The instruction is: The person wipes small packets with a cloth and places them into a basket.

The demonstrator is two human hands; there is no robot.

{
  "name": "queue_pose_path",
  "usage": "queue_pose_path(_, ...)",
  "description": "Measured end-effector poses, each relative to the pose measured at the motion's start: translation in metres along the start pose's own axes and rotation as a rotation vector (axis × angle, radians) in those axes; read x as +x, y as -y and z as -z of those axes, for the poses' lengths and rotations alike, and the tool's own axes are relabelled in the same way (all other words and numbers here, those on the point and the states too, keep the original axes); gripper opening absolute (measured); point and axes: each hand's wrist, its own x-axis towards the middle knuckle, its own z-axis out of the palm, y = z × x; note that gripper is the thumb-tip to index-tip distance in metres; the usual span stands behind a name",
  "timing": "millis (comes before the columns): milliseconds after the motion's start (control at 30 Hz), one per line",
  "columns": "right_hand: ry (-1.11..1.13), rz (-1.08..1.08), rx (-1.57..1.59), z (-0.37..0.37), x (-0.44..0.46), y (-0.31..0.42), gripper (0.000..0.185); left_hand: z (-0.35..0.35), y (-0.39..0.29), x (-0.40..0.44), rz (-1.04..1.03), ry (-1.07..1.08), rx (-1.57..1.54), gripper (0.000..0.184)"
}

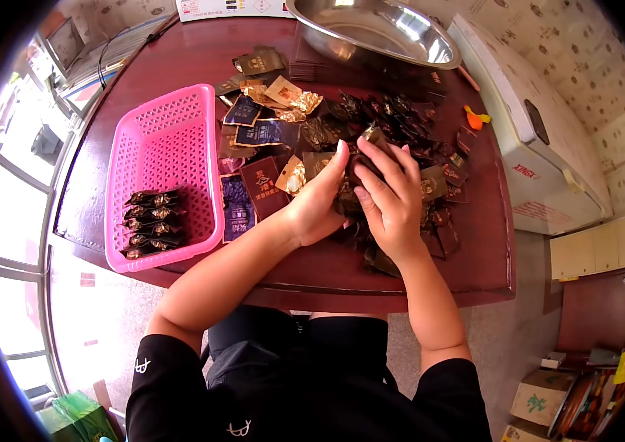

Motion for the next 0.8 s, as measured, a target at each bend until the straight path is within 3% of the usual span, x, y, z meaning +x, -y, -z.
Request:
queue_pose_path(67, 0.01, -0.041, -0.009, 0.0, 0.002, -0.002, 0.028, -0.006, -0.004, -0.004, -0.005, 0.023, -0.009, 0.064)
queue_pose_path(100, 0.022, -0.085, -0.019, 0.0, 0.002, -0.003, 0.028, -0.01, -0.004, -0.004, -0.116, 0.05, 0.077, 0.06)
queue_pose_path(133, -0.016, -0.091, -0.052, -0.003, -0.002, -0.013, 0.027, -0.004, 0.004, 0.002, -0.235, -0.002, 0.242, 0.047)
queue_pose_path(200, -0.091, -0.191, -0.041, -0.001, -0.006, -0.023, 0.024, 0.011, 0.002, 0.006, -0.217, 0.004, 0.758, 0.032)
queue_pose_path(233, -0.122, -0.254, -0.035, 0.003, -0.005, -0.025, 0.022, 0.006, 0.005, 0.008, -0.418, 0.007, 0.894, 0.032)
queue_pose_path(333, -0.219, -0.445, 0.155, 0.007, -0.01, -0.034, 0.023, -0.008, -0.004, -0.006, -0.214, 0.182, 0.635, 0.038)
queue_pose_path(367, -0.276, -0.475, 0.221, 0.001, -0.02, -0.039, 0.023, -0.019, -0.007, -0.012, -0.326, 0.223, 0.676, 0.035)
queue_pose_path(400, -0.327, -0.507, 0.295, -0.006, -0.03, -0.045, 0.022, -0.028, -0.016, -0.025, -0.251, 0.165, 0.812, 0.032)
queue_pose_path(467, -0.221, -0.394, 0.211, 0.001, -0.014, -0.028, 0.023, -0.03, -0.02, -0.028, -0.609, 0.257, 0.97, 0.027)
queue_pose_path(533, -0.238, -0.414, 0.467, -0.005, -0.02, -0.023, 0.02, -0.035, -0.037, -0.048, -0.552, 0.17, 0.911, 0.024)
queue_pose_path(567, -0.187, -0.361, 0.364, -0.002, -0.018, -0.021, 0.02, -0.037, -0.048, -0.062, -0.508, 0.093, 0.948, 0.022)
queue_pose_path(667, -0.129, -0.274, 0.143, 0.007, -0.01, -0.008, 0.02, -0.016, -0.069, -0.097, -0.755, 0.003, 1.322, 0.016)
queue_pose_path(700, -0.124, -0.271, 0.169, 0.007, -0.009, -0.007, 0.021, -0.014, -0.08, -0.114, -0.719, -0.078, 1.333, 0.016)
queue_pose_path(733, -0.117, -0.27, 0.19, 0.008, -0.009, -0.006, 0.023, -0.009, -0.092, -0.131, -0.637, -0.167, 1.359, 0.017)
queue_pose_path(767, -0.114, -0.265, 0.168, 0.01, -0.008, -0.004, 0.023, 0.006, -0.097, -0.135, -0.713, -0.187, 1.243, 0.028)
queue_pose_path(800, -0.108, -0.262, 0.151, 0.01, -0.009, -0.005, 0.023, 0.018, -0.108, -0.15, -0.583, -0.286, 1.166, 0.041)
